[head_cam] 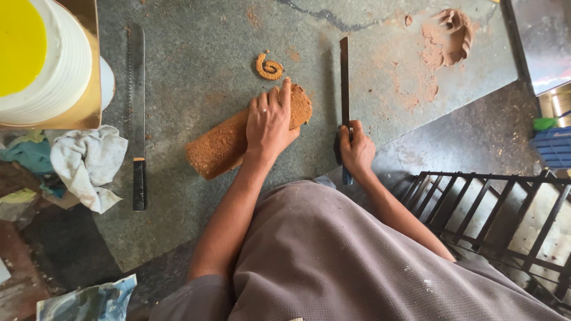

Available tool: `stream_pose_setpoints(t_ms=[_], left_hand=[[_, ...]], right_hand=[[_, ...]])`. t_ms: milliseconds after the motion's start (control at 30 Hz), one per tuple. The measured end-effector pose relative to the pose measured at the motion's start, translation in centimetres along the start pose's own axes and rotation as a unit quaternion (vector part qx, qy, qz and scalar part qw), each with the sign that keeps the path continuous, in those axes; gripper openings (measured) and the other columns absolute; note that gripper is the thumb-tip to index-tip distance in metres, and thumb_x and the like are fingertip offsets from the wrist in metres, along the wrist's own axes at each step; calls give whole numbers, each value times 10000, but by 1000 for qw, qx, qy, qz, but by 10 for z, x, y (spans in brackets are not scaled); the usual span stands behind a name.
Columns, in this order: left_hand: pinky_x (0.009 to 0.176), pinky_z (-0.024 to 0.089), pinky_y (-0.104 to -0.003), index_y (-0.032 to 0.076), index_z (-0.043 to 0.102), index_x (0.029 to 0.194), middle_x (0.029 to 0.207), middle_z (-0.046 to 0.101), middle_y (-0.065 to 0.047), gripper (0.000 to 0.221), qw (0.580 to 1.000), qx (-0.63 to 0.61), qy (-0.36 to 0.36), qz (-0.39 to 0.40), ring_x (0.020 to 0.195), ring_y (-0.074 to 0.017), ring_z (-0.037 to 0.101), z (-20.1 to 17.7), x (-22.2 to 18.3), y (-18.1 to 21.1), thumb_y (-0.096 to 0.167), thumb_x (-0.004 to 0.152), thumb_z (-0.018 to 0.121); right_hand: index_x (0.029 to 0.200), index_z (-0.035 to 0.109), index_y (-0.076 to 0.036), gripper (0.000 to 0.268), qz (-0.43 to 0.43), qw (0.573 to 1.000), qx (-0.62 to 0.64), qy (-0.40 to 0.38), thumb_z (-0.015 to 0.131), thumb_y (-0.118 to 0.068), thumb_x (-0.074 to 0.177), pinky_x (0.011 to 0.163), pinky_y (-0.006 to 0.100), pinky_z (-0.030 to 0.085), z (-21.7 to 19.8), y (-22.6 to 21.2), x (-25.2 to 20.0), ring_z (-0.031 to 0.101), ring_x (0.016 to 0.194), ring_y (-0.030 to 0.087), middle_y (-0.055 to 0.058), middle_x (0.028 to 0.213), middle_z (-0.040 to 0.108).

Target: The person slices a cylindrical cake roll into several pieces using a long knife, holding the roll by hand and making vertical cuts to create individual rounds.

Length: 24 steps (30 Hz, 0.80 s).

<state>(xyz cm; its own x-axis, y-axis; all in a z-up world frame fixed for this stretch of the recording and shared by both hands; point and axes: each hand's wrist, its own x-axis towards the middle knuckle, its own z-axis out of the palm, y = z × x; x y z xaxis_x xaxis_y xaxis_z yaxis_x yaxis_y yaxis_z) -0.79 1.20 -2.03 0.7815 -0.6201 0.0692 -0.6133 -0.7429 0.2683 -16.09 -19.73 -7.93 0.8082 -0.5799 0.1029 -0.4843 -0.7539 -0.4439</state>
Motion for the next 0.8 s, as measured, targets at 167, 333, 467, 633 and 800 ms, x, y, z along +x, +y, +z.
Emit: stream_pose_setpoints(t_ms=[167, 333, 467, 633, 800], left_hand=[[1083, 447, -503, 18, 273, 1551, 1349, 568, -238, 1251, 997, -30, -65, -25, 1215, -375, 599, -13, 6, 6, 565, 639, 930], [1068, 435, -534, -1, 276, 1522, 1409, 513, -283, 1355, 987, -73, -134, -52, 1248, -432, 562, -14, 32, 14, 594, 526, 977], [1057, 471, -472, -62, 343, 1479, 1326, 591, -264, 1259, 994, 3, -96, -52, 1199, -378, 614, 1, 33, 23, 535, 564, 969], [958, 525, -433, -13, 500, 1296, 1153, 655, -156, 979, 999, 11, -17, -49, 1102, -298, 650, 15, 25, 19, 454, 565, 953], [909, 536, -427, 44, 540, 1156, 1095, 664, -136, 832, 999, 14, 5, -51, 1046, -294, 665, 10, 26, 24, 437, 550, 953]], right_hand=[[1104, 634, -107, 245, 9, 1000, 10, -12, 609, -334, 1016, 605, 522, 475, -3, 2, 1, 680, 665, 400, 151, 718, 699], [1112, 637, -93, 261, 5, 1000, 18, -18, 610, -335, 1019, 610, 501, 481, -5, -3, 2, 682, 663, 379, 147, 717, 694], [1146, 680, -85, 281, -10, 999, 44, -20, 634, -319, 997, 634, 464, 518, -15, -6, -9, 702, 695, 355, 168, 776, 714], [1162, 702, -39, 275, -93, 989, 108, -43, 656, -247, 988, 682, 413, 563, -22, -24, -21, 725, 761, 329, 190, 933, 730], [1161, 719, -20, 259, -192, 973, 100, -78, 654, -199, 985, 732, 434, 562, -32, -42, -25, 712, 863, 372, 193, 1022, 734]])
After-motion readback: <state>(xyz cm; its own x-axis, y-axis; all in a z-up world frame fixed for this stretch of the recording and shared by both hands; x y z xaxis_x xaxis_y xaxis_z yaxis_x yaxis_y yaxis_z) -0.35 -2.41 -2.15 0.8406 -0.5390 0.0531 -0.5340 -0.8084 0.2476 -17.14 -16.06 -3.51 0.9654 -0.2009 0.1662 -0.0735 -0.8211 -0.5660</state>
